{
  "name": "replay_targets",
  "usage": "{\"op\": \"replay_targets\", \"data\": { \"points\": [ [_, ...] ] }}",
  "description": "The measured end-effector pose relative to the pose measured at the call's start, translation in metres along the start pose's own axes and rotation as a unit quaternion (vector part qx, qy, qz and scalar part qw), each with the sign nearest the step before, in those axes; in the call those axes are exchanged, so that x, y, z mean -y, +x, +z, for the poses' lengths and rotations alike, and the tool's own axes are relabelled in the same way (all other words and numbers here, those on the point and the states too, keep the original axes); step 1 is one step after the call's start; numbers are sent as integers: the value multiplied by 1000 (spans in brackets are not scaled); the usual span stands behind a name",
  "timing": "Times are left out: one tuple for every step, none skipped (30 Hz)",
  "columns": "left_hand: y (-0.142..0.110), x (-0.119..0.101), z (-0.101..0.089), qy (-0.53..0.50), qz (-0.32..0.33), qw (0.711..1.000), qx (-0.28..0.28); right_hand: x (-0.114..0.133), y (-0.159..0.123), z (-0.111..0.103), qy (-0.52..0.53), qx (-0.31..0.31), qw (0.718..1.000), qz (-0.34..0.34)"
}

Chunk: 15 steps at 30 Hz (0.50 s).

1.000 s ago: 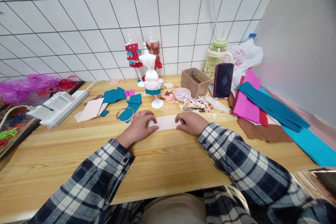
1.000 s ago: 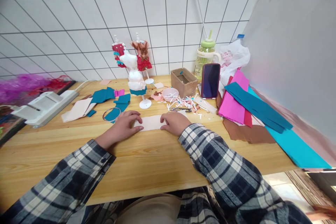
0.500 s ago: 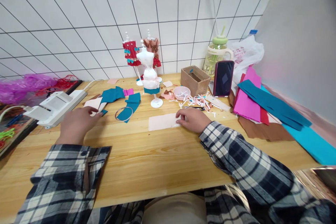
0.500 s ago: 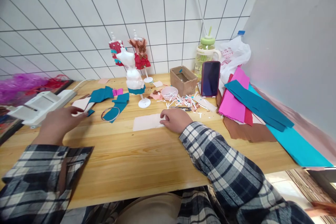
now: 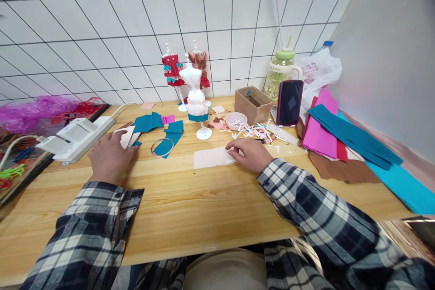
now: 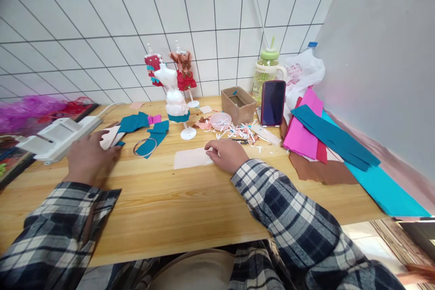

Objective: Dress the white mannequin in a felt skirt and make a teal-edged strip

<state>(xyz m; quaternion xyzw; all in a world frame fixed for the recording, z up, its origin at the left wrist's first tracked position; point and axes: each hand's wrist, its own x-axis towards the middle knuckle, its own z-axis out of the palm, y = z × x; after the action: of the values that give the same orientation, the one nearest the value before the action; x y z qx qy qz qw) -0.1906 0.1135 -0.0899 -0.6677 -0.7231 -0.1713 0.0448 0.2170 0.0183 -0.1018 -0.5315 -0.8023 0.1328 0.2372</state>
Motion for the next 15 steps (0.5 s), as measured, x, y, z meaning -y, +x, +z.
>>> {"op": "replay_targets", "data": {
  "points": [
    [-1, -1, 1, 25, 5, 1000, -2, 0, 0, 0, 2, 0, 1000, -3],
    [-1, -2, 2, 59, 0, 998, 9, 0, 0, 1, 5, -1, 1000, -5],
    [-1, -3, 3, 88, -12, 996, 25, 1, -1, 1, 8, -4, 1000, -6],
    [-1, -3, 5, 95, -20, 994, 44, 1, -1, 1, 13, -8, 1000, -7],
    [0, -3, 6, 95, -26, 994, 55, 2, -1, 1, 18, -12, 1000, -6],
    [0, -3, 8, 95, -31, 993, 55, 2, -1, 1, 24, -16, 1000, -6],
    [0, -3, 9, 97, -34, 994, 48, 3, -1, 1, 29, -19, 999, -5],
    [0, -2, 10, 100, -34, 994, 42, 3, -1, 1, 33, -20, 999, -4],
    [0, -2, 11, 105, -34, 993, 37, 4, -1, 1, 38, -19, 999, -5],
    [0, -1, 12, 110, -32, 993, 33, 4, -1, 1, 41, -18, 999, -8],
    [-1, -1, 12, 113, -28, 993, 28, 4, -1, 1, 42, -17, 999, -12],
    [-1, -1, 12, 113, -25, 993, 23, 4, -1, 1, 42, -16, 999, -17],
    [-2, -2, 11, 106, -24, 994, 12, 3, -1, 2, 42, -16, 999, -22],
    [-2, -3, 10, 93, -21, 995, -10, 2, -1, 2, 43, -17, 999, -26],
    [-3, -5, 9, 72, -16, 996, -41, 2, -1, 2, 44, -20, 998, -30]
  ]
}}
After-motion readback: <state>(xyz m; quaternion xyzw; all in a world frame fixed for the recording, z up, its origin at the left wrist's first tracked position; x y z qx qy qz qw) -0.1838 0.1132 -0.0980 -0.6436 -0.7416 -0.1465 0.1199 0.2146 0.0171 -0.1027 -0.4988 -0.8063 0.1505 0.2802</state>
